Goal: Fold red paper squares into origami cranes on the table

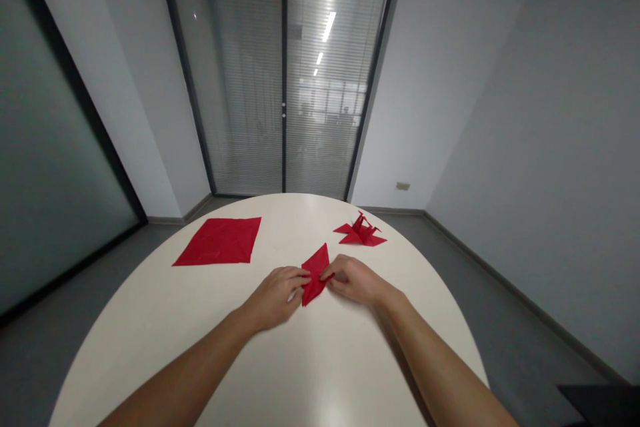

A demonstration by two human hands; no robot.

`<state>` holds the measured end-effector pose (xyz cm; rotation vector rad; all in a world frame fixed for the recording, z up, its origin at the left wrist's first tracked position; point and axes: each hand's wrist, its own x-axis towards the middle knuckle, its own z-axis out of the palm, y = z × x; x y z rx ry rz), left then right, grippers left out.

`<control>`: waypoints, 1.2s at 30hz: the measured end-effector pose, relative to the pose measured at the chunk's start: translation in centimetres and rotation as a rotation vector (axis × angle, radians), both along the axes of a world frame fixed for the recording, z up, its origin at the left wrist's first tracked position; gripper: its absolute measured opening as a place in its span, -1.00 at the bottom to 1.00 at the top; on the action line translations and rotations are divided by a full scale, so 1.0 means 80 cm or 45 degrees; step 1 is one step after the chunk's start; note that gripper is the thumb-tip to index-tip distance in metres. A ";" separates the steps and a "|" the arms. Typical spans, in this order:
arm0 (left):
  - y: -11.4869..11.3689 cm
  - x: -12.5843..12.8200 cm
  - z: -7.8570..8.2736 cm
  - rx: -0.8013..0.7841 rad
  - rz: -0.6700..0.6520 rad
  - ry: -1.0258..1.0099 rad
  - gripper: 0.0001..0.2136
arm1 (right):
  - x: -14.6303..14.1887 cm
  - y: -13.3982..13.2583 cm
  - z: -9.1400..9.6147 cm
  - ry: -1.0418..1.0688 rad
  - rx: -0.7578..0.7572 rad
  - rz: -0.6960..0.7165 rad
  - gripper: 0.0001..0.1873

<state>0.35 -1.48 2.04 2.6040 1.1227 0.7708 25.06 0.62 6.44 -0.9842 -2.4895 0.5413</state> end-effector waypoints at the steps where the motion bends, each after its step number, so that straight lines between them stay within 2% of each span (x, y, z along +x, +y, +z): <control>1: -0.002 0.001 0.002 0.006 -0.012 -0.016 -0.71 | -0.001 -0.001 0.003 0.005 -0.012 0.024 -0.60; 9: -0.012 0.017 0.018 0.002 0.003 0.036 -0.95 | -0.002 -0.001 0.011 0.055 -0.035 0.138 -0.79; 14: -0.016 0.022 0.021 0.016 -0.033 0.120 -0.93 | 0.008 0.008 0.005 0.057 -0.136 0.149 -0.82; 19: -0.017 0.026 0.014 0.016 0.059 0.150 -0.92 | 0.019 0.014 -0.003 0.061 -0.195 0.077 -0.84; 23: -0.016 0.030 0.009 0.033 0.116 0.129 -0.86 | 0.022 0.017 -0.011 0.106 -0.154 0.006 -0.84; 26: -0.017 0.031 0.011 0.003 0.129 0.117 -0.87 | 0.020 0.019 -0.018 0.130 -0.080 -0.093 -0.79; 29: -0.020 0.030 0.014 -0.045 0.158 0.095 -0.86 | 0.016 0.020 -0.024 0.100 0.000 -0.119 -0.76; 33: -0.019 0.026 0.016 -0.036 0.045 0.073 -0.65 | 0.008 0.021 -0.029 0.058 0.083 -0.159 -0.75; 36: -0.016 0.023 0.013 0.021 -0.043 0.079 -0.58 | 0.006 0.022 -0.032 0.044 0.117 -0.180 -0.76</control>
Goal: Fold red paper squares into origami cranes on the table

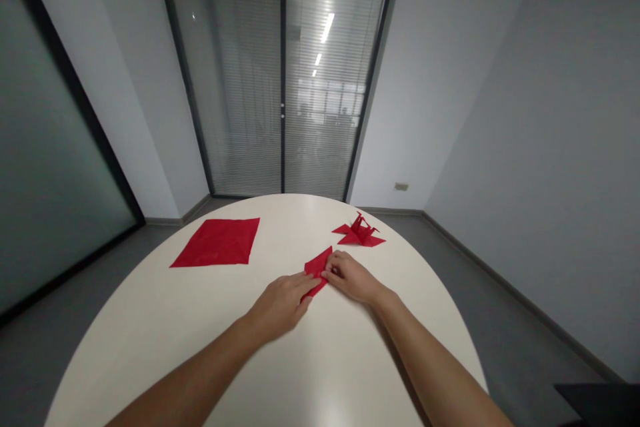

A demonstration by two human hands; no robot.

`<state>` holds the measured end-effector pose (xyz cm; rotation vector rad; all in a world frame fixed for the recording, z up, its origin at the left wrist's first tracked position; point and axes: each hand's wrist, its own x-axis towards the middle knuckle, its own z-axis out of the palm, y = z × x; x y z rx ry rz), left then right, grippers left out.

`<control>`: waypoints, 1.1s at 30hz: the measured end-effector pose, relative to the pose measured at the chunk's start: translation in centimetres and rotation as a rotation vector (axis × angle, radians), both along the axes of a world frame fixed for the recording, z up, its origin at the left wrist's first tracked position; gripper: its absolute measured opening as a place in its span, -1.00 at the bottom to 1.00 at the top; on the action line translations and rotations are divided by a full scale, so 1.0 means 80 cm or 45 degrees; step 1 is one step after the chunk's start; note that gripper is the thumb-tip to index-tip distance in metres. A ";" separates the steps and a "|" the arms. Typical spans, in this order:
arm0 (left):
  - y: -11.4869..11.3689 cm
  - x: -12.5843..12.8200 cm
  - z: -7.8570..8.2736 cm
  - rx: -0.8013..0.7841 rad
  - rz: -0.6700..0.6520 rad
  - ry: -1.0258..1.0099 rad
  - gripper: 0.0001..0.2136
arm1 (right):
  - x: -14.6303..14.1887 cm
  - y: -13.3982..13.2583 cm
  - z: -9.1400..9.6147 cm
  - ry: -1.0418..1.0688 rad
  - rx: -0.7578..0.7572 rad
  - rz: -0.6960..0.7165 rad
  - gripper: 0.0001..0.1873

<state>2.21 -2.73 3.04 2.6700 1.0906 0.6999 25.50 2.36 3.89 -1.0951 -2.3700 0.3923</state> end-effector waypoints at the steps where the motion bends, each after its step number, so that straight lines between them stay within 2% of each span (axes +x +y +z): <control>1: 0.001 -0.001 -0.002 0.019 -0.008 0.007 -0.59 | -0.001 0.000 -0.001 -0.007 0.007 -0.011 -0.77; 5: 0.004 -0.004 -0.006 0.063 -0.017 0.083 -0.62 | -0.003 0.000 -0.004 -0.053 0.055 -0.063 -0.81; 10: 0.003 -0.007 -0.005 0.072 -0.082 0.171 -0.61 | -0.011 -0.002 -0.009 -0.125 0.115 -0.232 -0.88; 15: 0.003 -0.010 -0.005 -0.008 -0.054 0.101 -0.50 | -0.023 -0.006 -0.012 -0.194 0.134 -0.366 -0.92; 19: 0.004 -0.009 -0.008 -0.022 -0.040 0.072 -0.57 | -0.030 -0.007 -0.013 -0.161 0.168 -0.435 -0.97; 22: 0.006 -0.008 -0.011 0.005 -0.030 0.091 -0.63 | -0.032 -0.007 -0.013 -0.121 0.147 -0.389 -0.93; 26: 0.007 -0.008 -0.010 0.039 -0.029 0.089 -0.64 | -0.024 -0.010 -0.008 -0.107 0.108 -0.174 -0.87; 29: 0.007 -0.008 -0.010 0.044 -0.026 0.073 -0.63 | -0.012 -0.015 -0.002 -0.110 0.080 -0.003 -0.68; 33: 0.008 -0.009 -0.011 0.039 0.002 0.070 -0.64 | -0.004 -0.019 0.002 -0.154 -0.029 -0.015 -0.41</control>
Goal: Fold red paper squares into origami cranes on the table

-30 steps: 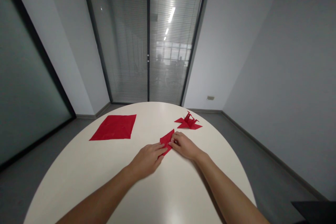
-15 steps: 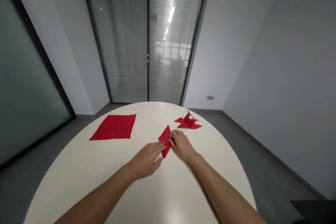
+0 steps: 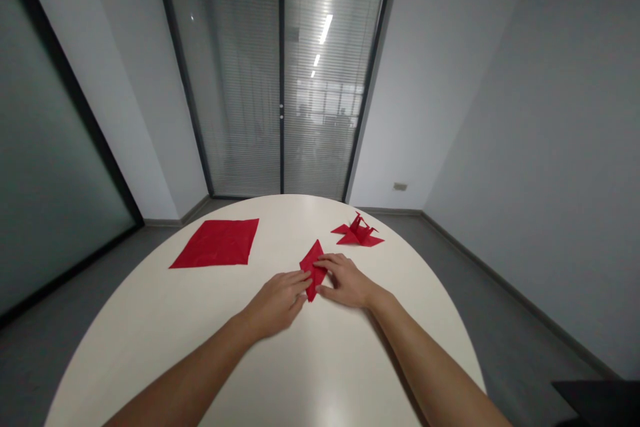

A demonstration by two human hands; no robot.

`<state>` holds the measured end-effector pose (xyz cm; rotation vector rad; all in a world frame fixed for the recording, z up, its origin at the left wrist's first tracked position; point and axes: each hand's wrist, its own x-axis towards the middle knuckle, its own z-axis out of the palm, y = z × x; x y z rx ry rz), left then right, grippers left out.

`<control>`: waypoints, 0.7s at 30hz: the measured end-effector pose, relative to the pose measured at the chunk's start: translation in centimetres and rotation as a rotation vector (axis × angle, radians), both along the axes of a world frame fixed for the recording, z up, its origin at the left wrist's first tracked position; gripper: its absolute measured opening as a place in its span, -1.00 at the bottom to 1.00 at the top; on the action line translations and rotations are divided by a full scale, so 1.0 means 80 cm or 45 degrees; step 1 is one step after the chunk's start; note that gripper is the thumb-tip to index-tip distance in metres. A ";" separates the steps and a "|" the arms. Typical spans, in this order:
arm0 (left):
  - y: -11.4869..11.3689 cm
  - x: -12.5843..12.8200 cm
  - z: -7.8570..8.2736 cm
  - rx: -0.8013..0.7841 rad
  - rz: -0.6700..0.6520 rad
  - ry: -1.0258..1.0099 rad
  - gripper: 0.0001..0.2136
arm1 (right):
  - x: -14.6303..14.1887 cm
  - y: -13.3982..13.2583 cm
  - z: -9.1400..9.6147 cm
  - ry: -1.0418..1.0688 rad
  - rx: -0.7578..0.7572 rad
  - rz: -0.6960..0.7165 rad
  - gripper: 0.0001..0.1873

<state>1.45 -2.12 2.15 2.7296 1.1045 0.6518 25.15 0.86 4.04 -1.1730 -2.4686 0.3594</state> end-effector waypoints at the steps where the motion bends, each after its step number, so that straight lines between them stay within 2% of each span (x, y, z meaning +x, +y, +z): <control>1: 0.000 0.000 0.000 -0.001 0.002 0.001 -0.63 | 0.000 0.000 -0.001 -0.020 -0.024 -0.019 -0.36; 6: 0.001 -0.001 -0.002 0.002 -0.024 0.001 -0.63 | -0.009 -0.001 -0.008 -0.123 -0.110 -0.072 -0.17; 9: 0.001 -0.001 -0.002 0.005 -0.027 -0.007 -0.65 | -0.012 -0.003 -0.008 -0.137 -0.127 -0.080 -0.15; 14: 0.000 -0.003 0.002 -0.003 -0.007 -0.052 -0.70 | -0.013 -0.004 -0.002 -0.057 -0.081 -0.069 -0.31; 19: 0.000 -0.005 0.012 -0.014 0.043 -0.104 -0.78 | -0.008 0.002 0.000 0.109 -0.004 -0.009 -0.59; 21: 0.002 -0.005 0.012 -0.012 0.058 -0.128 -0.80 | -0.008 0.003 0.001 0.159 -0.009 -0.022 -0.63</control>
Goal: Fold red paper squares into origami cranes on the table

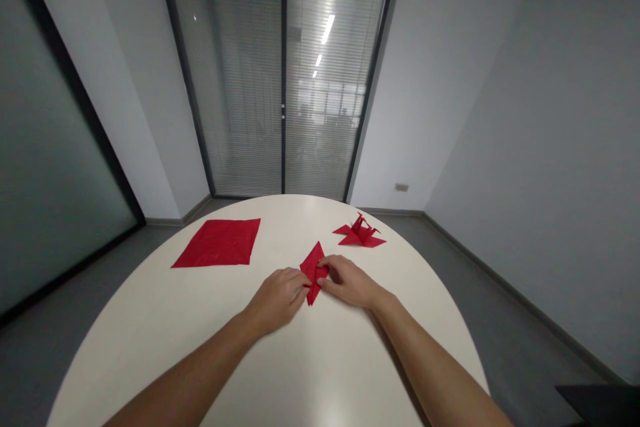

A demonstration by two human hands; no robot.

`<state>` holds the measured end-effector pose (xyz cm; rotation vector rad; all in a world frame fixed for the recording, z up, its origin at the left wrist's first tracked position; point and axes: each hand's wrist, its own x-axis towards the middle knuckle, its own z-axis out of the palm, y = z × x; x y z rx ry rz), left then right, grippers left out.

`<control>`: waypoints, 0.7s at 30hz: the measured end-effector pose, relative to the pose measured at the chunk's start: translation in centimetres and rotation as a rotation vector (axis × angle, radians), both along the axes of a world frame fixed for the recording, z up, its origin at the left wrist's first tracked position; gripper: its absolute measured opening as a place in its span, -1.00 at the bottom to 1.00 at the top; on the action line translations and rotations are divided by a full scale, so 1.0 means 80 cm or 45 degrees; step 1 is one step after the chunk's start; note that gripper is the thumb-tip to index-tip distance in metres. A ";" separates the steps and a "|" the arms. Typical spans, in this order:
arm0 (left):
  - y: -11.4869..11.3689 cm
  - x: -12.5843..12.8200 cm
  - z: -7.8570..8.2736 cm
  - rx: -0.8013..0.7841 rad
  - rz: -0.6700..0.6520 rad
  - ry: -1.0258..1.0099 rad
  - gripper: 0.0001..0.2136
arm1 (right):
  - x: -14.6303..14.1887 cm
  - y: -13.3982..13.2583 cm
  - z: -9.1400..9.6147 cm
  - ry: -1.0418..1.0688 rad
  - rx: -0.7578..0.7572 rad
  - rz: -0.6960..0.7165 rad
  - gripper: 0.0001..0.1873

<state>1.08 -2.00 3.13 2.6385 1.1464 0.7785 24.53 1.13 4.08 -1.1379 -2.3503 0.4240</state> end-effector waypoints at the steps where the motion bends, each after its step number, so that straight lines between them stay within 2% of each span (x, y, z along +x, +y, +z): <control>1: 0.001 0.000 -0.001 0.003 0.006 -0.021 -0.81 | 0.000 0.000 0.000 0.018 -0.006 -0.004 -0.62; 3: 0.004 0.000 -0.005 0.013 0.029 -0.087 -0.77 | -0.001 -0.002 0.002 0.037 -0.023 0.009 -0.57; 6: 0.008 -0.001 -0.013 0.029 0.095 -0.206 -0.62 | -0.004 -0.005 0.005 0.044 -0.053 0.040 -0.56; 9: 0.011 -0.003 -0.018 -0.034 0.151 -0.251 -0.54 | -0.007 -0.008 0.008 0.044 -0.085 0.050 -0.58; 13: 0.012 -0.004 -0.019 -0.135 0.209 -0.268 -0.55 | -0.006 -0.010 0.013 0.043 -0.142 0.037 -0.64; 17: 0.013 0.000 -0.018 -0.148 0.232 -0.242 -0.58 | 0.002 -0.009 0.015 0.065 -0.200 0.040 -0.68; 21: 0.012 0.002 -0.018 -0.136 0.229 -0.216 -0.69 | 0.010 -0.008 0.015 0.074 -0.227 0.051 -0.62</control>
